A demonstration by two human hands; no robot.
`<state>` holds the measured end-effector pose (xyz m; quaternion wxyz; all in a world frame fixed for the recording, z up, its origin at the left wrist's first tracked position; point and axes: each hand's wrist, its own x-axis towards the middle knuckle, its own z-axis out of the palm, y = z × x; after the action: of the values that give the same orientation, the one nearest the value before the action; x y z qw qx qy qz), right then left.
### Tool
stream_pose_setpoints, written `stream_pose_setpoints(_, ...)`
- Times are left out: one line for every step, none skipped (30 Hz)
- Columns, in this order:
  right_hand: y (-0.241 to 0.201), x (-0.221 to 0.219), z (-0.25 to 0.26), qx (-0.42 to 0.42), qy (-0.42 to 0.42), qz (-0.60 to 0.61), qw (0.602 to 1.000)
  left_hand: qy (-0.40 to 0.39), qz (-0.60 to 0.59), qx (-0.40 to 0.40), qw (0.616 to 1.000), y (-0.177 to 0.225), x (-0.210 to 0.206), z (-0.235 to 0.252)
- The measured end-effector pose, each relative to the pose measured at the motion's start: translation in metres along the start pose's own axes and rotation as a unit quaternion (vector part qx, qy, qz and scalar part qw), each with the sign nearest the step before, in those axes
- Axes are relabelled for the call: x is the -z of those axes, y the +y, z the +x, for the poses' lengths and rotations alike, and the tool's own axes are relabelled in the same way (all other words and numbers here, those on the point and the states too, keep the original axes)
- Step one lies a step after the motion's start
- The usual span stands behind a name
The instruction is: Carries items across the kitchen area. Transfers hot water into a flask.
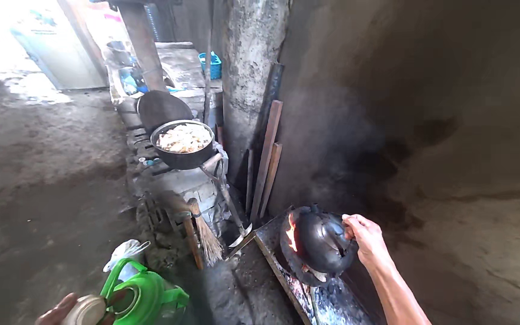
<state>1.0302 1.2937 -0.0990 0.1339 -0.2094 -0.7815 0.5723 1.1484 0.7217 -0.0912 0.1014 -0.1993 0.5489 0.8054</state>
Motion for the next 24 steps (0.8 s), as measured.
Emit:
stream_pose_setpoints(-0.004,0.000,-0.002,0.006,-0.001,-0.006,1.000,-0.002,0.001,-0.001,1.000,0.001,0.002,0.001)
stream_pose_setpoints(-0.009,-0.001,-0.004,0.011,-0.002,-0.014,1.000,-0.003,0.000,-0.003,1.000,0.002,0.004,0.002)
stream_pose_setpoints(-0.014,-0.001,-0.006,0.018,-0.006,-0.023,1.000,-0.006,0.002,-0.006,1.000,0.003,0.006,0.003)
stream_pose_setpoints(-0.021,-0.002,-0.008,0.026,-0.010,-0.031,0.999,-0.009,0.002,-0.009,1.000,0.004,0.008,0.005)
stream_pose_setpoints(-0.027,-0.004,-0.011,0.035,-0.015,-0.038,0.999,-0.012,0.002,-0.011,1.000,0.004,0.011,0.006)
stream_pose_setpoints(-0.034,-0.005,-0.014,0.041,-0.024,-0.047,0.998,-0.014,0.002,-0.009,1.000,0.005,0.013,0.007)
stream_pose_setpoints(-0.041,-0.007,-0.017,0.046,-0.033,-0.058,0.997,-0.015,0.005,-0.009,1.000,0.007,0.014,0.008)
stream_pose_setpoints(-0.049,-0.009,-0.021,0.052,-0.042,-0.071,0.995,-0.015,0.012,-0.010,1.000,0.009,0.014,0.009)
stream_pose_setpoints(-0.057,-0.011,-0.024,0.055,-0.051,-0.083,0.994,-0.018,0.016,-0.010,1.000,0.011,0.015,0.009)
stream_pose_setpoints(-0.065,-0.014,-0.028,0.058,-0.059,-0.091,0.992,-0.021,0.020,-0.009,1.000,0.014,0.016,0.010)
stream_pose_setpoints(-0.073,-0.017,-0.033,0.064,-0.070,-0.095,0.991,-0.022,0.025,-0.011,0.999,0.016,0.018,0.011)
stream_pose_setpoints(-0.080,-0.021,-0.037,0.071,-0.081,-0.094,0.990,-0.015,0.032,-0.012,0.999,0.020,0.019,0.012)
stream_pose_setpoints(-0.087,-0.026,-0.042,0.079,-0.091,-0.091,0.989,-0.005,0.036,-0.011,0.999,0.024,0.021,0.013)
stream_pose_setpoints(-0.094,-0.031,-0.047,0.086,-0.101,-0.085,0.988,0.010,0.038,-0.008,0.999,0.028,0.020,0.014)
stream_pose_setpoints(-0.099,-0.037,-0.052,0.092,-0.114,-0.074,0.986,0.020,0.043,-0.009,0.999,0.031,0.020,0.015)
stream_pose_setpoints(-0.104,-0.044,-0.057,0.098,-0.125,-0.057,0.986,0.020,0.052,-0.017,0.998,0.035,0.022,0.016)
stream_pose_setpoints(-0.109,-0.050,-0.062,0.103,-0.137,-0.037,0.984,0.017,0.063,-0.027,0.997,0.038,0.022,0.018)
stream_pose_setpoints(-0.114,-0.056,-0.067,0.109,-0.151,-0.016,0.982,0.005,0.079,-0.035,0.996,0.042,0.023,0.020)
stream_pose_setpoints(-0.118,-0.063,-0.072,0.116,-0.165,0.004,0.979,-0.011,0.093,-0.041,0.995,0.047,0.024,0.021)
stream_pose_setpoints(-0.122,-0.069,-0.077,0.123,-0.179,0.019,0.976,-0.026,0.106,-0.044,0.993,0.051,0.025,0.021)
stream_pose_setpoints(-0.125,-0.076,-0.082,0.130,-0.194,0.033,0.972,-0.037,0.113,-0.046,0.992,0.056,0.026,0.022)
stream_pose_setpoints(-0.128,-0.083,-0.087,0.134,-0.207,0.041,0.968,-0.044,0.114,-0.045,0.991,0.059,0.027,0.022)
stream_pose_setpoints(-0.132,-0.090,-0.093,0.136,-0.222,0.049,0.964,-0.053,0.113,-0.045,0.991,0.063,0.028,0.023)
stream_pose_setpoints(-0.135,-0.097,-0.097,0.137,-0.233,0.055,0.961,-0.064,0.111,-0.048,0.991,0.065,0.028,0.024)
